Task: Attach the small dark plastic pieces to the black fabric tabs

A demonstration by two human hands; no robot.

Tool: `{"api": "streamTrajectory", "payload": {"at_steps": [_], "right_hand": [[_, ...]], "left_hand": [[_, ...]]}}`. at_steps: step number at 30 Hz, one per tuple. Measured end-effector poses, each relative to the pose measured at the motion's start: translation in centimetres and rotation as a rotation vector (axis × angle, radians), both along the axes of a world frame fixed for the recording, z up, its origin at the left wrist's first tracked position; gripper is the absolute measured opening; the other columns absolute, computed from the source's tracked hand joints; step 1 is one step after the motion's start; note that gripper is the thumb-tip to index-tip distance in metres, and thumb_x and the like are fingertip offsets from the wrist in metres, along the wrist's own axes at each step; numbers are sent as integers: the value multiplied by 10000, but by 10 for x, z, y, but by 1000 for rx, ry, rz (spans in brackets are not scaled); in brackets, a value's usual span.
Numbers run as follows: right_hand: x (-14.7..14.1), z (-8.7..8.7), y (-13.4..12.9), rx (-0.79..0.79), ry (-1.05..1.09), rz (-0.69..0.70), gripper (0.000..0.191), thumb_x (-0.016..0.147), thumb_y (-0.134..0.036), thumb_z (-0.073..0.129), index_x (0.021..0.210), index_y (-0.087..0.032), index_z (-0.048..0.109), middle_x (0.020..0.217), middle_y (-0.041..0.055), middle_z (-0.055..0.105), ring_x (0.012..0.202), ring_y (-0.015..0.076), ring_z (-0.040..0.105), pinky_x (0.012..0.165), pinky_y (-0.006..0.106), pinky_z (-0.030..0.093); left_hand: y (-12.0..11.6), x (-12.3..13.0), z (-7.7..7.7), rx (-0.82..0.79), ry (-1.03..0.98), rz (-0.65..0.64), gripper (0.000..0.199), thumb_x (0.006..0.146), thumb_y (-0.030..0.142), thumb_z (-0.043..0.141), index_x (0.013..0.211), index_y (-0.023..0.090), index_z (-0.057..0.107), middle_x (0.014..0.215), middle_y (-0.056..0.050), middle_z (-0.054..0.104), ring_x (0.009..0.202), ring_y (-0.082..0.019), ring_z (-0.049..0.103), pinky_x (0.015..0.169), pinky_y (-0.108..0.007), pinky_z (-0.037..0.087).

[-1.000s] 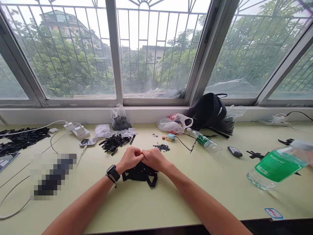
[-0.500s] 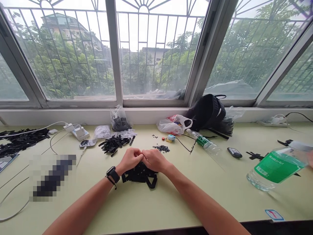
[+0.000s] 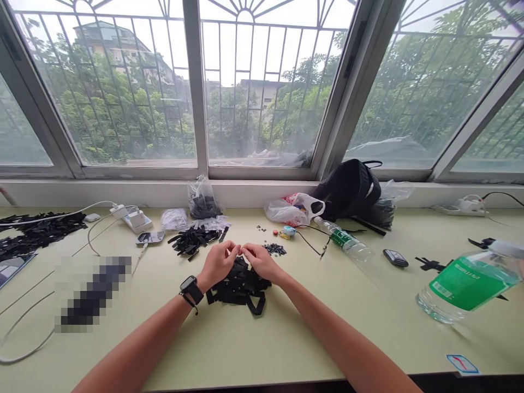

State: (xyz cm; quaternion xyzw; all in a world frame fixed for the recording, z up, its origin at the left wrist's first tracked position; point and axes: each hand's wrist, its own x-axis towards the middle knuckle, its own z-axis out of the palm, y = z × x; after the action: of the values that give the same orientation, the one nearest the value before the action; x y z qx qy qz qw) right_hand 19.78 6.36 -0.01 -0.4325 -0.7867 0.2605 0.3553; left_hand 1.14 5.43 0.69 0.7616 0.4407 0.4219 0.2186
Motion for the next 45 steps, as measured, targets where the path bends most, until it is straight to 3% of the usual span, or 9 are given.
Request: {"api": "streamTrajectory", "payload": {"at_steps": [4, 9, 22, 28, 36, 45], "right_hand": [[-4, 0, -2, 18, -12, -21, 389, 1025, -421, 399, 959, -163, 683, 806, 44, 665, 736, 168, 550, 652, 259, 425], [-5, -7, 0, 51, 121, -10, 362, 980, -459, 505, 995, -167, 718, 858, 49, 687, 717, 161, 546, 645, 267, 427], [-7, -1, -6, 136, 203, -46, 192, 901, -336, 594, 872, -188, 714, 743, 22, 595, 643, 149, 476, 611, 283, 379], [-5, -3, -2, 13, 278, -74, 183, 869, -349, 603, 842, -183, 678, 688, -6, 565, 610, 135, 440, 595, 272, 355], [-6, -7, -3, -142, 202, 122, 198, 866, -340, 555, 773, -189, 641, 691, -15, 564, 651, 140, 449, 610, 253, 346], [-6, -11, -3, -84, 132, 161, 219, 903, -333, 518, 787, -179, 623, 718, -20, 555, 657, 134, 421, 642, 253, 348]], "left_hand": [[1, -1, -1, -7, 18, 44, 418, 984, 478, 481, 785, 178, 691, 681, -5, 662, 587, -126, 495, 576, -246, 337], [3, -2, -1, -4, 17, 59, 443, 983, 485, 483, 740, 172, 680, 666, -7, 664, 578, -124, 504, 574, -246, 336], [1, -2, 0, -28, 54, 37, 466, 985, 477, 461, 707, 170, 673, 651, -9, 668, 576, -124, 519, 563, -244, 336], [1, -5, 5, -14, 64, 64, 455, 975, 494, 480, 713, 174, 672, 652, -4, 661, 573, -124, 516, 557, -240, 337], [-1, -5, 5, 37, 109, 21, 333, 959, 410, 506, 798, 194, 702, 707, -8, 682, 607, -134, 537, 595, -246, 369], [-4, -4, 2, 68, 178, 26, 290, 964, 353, 489, 800, 206, 679, 725, -11, 674, 623, -142, 532, 604, -254, 363]]}}
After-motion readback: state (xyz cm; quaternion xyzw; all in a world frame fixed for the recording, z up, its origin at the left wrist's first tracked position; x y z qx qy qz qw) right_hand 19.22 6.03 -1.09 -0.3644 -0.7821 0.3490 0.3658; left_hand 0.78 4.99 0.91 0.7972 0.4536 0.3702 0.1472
